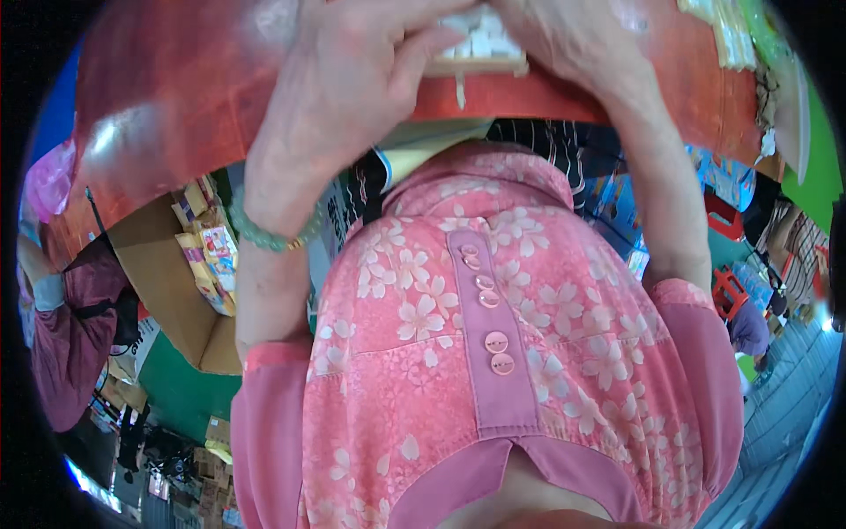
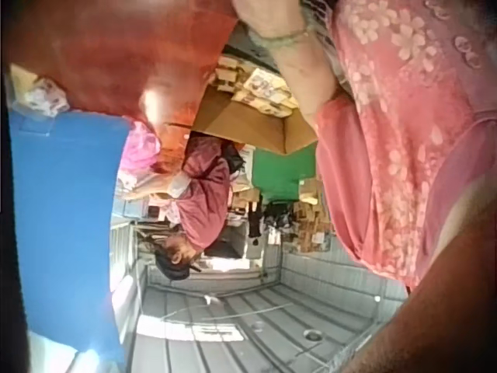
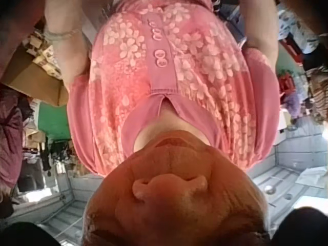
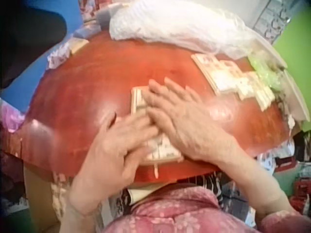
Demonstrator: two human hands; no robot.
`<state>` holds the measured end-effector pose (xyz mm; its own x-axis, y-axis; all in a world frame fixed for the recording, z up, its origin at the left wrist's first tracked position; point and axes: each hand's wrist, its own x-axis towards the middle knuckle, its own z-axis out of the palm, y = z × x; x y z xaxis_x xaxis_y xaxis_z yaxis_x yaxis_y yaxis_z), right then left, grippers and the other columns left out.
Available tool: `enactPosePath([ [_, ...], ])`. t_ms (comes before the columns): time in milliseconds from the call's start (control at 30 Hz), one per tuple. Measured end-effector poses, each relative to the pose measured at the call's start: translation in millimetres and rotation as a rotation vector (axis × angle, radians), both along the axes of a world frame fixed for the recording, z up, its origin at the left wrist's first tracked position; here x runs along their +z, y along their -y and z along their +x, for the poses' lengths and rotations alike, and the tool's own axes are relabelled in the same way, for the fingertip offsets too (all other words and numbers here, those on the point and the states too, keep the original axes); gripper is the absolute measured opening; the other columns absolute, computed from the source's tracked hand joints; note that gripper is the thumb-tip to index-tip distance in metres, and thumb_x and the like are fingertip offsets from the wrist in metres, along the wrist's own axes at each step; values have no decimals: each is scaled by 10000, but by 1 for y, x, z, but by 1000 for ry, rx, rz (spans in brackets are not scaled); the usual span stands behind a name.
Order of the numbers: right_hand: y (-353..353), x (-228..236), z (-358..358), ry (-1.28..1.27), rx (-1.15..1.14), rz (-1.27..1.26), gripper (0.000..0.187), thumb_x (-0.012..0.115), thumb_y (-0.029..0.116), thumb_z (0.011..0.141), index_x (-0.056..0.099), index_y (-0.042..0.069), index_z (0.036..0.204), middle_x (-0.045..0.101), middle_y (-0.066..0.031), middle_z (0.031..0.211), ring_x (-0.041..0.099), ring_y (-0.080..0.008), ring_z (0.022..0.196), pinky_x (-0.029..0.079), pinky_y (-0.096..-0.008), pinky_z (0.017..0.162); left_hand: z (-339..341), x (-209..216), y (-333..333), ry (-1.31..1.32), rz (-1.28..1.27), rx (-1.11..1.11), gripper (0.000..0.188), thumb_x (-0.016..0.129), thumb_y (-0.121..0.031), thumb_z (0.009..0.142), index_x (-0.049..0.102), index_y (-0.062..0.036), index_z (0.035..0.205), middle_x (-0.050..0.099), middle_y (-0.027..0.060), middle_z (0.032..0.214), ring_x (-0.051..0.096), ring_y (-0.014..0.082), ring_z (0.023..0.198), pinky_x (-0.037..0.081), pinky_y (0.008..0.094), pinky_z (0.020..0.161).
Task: The recorder is applying labels to small plastic containers filled with candy-like items and organizing them.
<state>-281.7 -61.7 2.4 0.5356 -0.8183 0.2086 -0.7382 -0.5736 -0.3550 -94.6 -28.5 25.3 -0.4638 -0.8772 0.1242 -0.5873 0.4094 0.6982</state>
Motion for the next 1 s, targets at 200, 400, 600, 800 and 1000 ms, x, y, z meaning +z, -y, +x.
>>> enactPosePath([
  [200,3,-1,-2,-50,49,-68,439,294,265,975,443,33,1317,352,-163,1429,273,-331,1349,214,-440,1095,-10,1,0,-17,-21,-8,271,573,-71,839,638,-28,1098,599,137,1190,467,274,1234,254,553,1024],
  [400,-6,1,-11,-107,77,-149,447,314,303,978,434,53,1329,367,-132,1425,278,-328,1345,222,-453,1092,-11,1,-8,87,-68,-29,342,642,-162,809,623,-57,1134,544,123,1274,419,283,1273,225,588,1028],
  [600,-27,18,0,-42,-128,153,502,310,370,984,357,70,1384,346,-126,1439,274,-331,1346,231,-485,1081,-9,3,-6,81,-21,-48,348,651,-222,817,625,-70,1129,490,118,1340,386,289,1299,196,610,1031],
  [800,-34,17,-1,-34,-148,76,483,323,341,979,383,37,1349,358,-167,1417,299,-348,1327,250,-470,1070,-14,-1,-5,91,-49,-45,297,625,-220,846,639,-94,1114,462,112,1371,376,280,1309,183,614,1034],
  [1000,-71,18,2,188,-75,-139,377,504,206,916,502,-11,1224,489,-224,1272,431,-364,1225,353,-419,1005,7,-48,4,-168,-35,-97,163,653,-125,841,674,-60,989,683,67,962,633,154,899,465,300,828],
])
